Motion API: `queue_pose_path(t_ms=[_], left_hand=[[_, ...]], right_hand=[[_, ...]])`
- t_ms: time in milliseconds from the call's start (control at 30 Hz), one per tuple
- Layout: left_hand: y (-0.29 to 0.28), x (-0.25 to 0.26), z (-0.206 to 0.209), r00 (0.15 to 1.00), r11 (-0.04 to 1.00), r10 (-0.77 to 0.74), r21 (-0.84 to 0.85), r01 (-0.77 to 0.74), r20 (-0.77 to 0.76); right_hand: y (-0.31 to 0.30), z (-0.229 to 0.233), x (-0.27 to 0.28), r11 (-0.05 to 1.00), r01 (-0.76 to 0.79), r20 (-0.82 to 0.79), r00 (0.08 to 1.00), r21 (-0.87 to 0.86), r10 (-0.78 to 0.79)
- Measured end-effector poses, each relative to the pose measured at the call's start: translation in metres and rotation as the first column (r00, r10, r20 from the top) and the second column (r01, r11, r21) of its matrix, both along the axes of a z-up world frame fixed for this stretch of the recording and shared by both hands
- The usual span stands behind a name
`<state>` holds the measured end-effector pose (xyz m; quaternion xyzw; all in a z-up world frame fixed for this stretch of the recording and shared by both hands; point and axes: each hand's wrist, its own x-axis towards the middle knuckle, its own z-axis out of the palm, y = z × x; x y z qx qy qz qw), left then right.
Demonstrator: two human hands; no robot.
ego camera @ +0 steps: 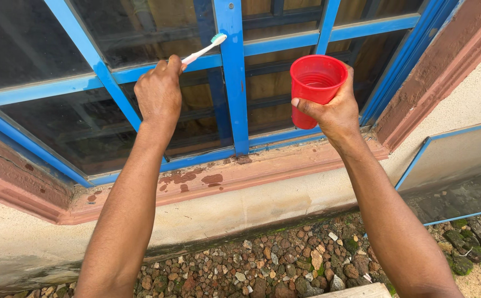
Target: The person dips a cloth into a bucket of water, wipes the exterior of a blue window frame and its glass panes, and then uses a toothbrush dipped in water to scrub the corners and edges of the frame.
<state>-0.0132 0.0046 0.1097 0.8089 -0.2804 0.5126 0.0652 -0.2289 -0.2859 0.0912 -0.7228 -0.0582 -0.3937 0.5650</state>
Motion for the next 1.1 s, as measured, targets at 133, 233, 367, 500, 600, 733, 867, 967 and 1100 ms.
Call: queue_pose_path(t_ms=[133,233,367,500,600,733,867,967,1100], left_hand=[[-0.001,-0.008,-0.024,0.999,0.994,-0.032,0.108,0.035,-0.032],[0.001,-0.013,-0.038,0.999,0.992,-0.019,0.122,0.024,-0.039],[0.012,-0.002,-0.009,0.991,0.999,0.032,-0.024,-0.035,-0.130],[0.011,-0.002,-0.020,0.994,0.999,0.005,0.034,-0.001,-0.110],[0.004,-0.009,-0.062,0.971,0.979,-0.012,0.195,0.060,-0.240],[-0.006,-0.012,-0.090,0.961,0.975,-0.033,0.203,0.092,-0.276],[-0.021,-0.001,-0.047,0.989,0.985,-0.104,0.125,0.117,-0.106],[-0.031,0.004,-0.004,0.989,0.990,-0.140,0.027,0.142,-0.048],[-0.031,0.000,-0.004,0.987,0.982,-0.078,0.161,0.100,-0.140]], right_hand=[[0.004,0.004,-0.001,1.000,-0.006,0.014,1.000,0.022,0.006],[0.007,0.003,-0.003,1.000,0.005,0.004,1.000,0.005,-0.005],[0.009,0.001,0.000,1.000,0.015,-0.021,1.000,0.002,-0.015],[0.013,-0.006,0.006,0.999,0.035,-0.057,0.998,-0.013,-0.035],[0.016,-0.014,0.010,1.000,0.015,-0.077,0.997,-0.002,-0.015],[0.017,-0.022,0.017,1.000,-0.009,-0.087,0.996,0.014,0.010],[0.021,-0.026,0.023,1.000,0.009,-0.128,0.992,-0.006,-0.010],[0.022,-0.020,0.026,0.999,0.032,-0.145,0.989,-0.015,-0.034],[0.012,-0.015,0.026,1.000,0.019,-0.084,0.996,-0.017,-0.020]])
